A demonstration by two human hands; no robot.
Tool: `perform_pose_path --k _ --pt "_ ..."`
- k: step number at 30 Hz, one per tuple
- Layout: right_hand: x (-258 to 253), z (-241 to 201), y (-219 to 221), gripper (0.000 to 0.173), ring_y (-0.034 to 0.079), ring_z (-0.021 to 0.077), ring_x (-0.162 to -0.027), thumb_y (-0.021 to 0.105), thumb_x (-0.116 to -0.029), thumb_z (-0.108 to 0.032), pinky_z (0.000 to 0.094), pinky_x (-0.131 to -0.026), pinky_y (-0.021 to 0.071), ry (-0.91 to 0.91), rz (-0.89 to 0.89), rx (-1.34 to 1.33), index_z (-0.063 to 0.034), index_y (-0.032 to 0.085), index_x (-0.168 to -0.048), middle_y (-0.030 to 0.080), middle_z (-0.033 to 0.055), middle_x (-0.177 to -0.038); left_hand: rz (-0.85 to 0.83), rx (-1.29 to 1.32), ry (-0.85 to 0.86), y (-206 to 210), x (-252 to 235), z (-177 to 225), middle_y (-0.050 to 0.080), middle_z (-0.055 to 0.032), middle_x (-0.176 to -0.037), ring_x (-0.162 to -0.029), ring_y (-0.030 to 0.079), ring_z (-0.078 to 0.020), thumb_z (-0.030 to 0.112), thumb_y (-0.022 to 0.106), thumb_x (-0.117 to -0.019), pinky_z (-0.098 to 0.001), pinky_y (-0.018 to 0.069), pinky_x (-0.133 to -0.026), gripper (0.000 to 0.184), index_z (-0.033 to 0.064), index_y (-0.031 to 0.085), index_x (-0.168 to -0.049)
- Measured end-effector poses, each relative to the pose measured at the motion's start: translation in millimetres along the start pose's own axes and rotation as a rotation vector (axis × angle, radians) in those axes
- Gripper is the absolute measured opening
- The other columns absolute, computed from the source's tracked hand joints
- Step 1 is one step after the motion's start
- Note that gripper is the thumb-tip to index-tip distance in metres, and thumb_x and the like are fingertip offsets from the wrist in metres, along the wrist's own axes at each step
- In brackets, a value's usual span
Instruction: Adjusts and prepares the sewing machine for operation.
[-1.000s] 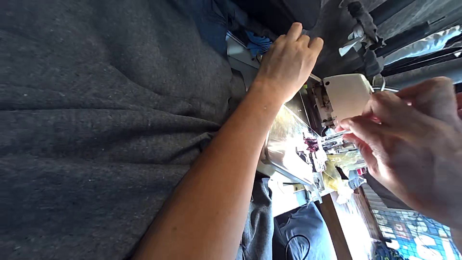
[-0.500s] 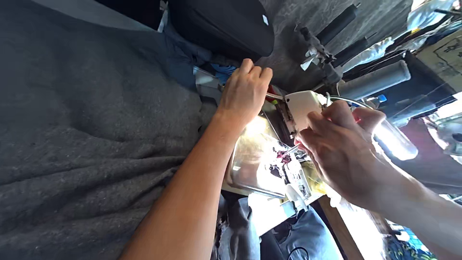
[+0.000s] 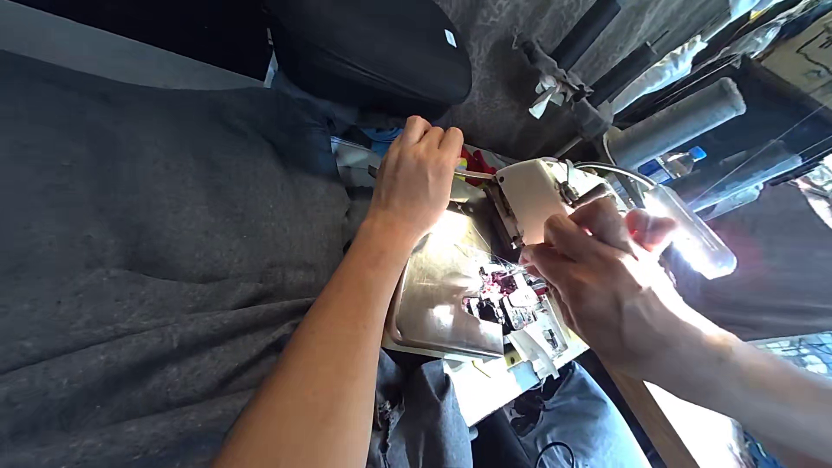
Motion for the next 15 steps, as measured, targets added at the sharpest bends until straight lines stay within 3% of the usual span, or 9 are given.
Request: perform_pose_path --k 5,15 --pt "9 3 -16 0.021 0.052 0.0282 -0.094 0.056 -0.0968 -0.01 0.0495 -0.085 0.0293 0.012 0.102 0.01 -0.013 0.075 -0.09 0.057 0.0036 -0.083 -0.013 -0.005 0.018 0 0 1 0.066 -0.0189 -0.091 -0.107 0.063 -0.0404 0.01 0.056 -0.1033 -0.0472 0.0505 -0.093 0.015 -0.0017 0.064 -0.099" --pt "23 -5 -17 0.022 0.055 0.0278 -0.093 0.052 -0.0989 -0.007 0.0489 -0.089 0.0321 0.007 0.093 0.079 -0.0124 0.072 -0.093 0.061 0.0057 -0.087 -0.035 -0.009 0.012 0 1 0 0.067 -0.018 -0.093 -0.109 0.063 -0.0401 0.011 0.054 -0.1042 -0.0469 0.0498 -0.095 0.017 -0.0006 0.064 -0.099"
Point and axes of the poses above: each hand's wrist, its own x-axis away from the middle knuckle, its own y-axis out of the palm, z = x × y, the point moved 8 cm from there along -x, towards the middle knuckle
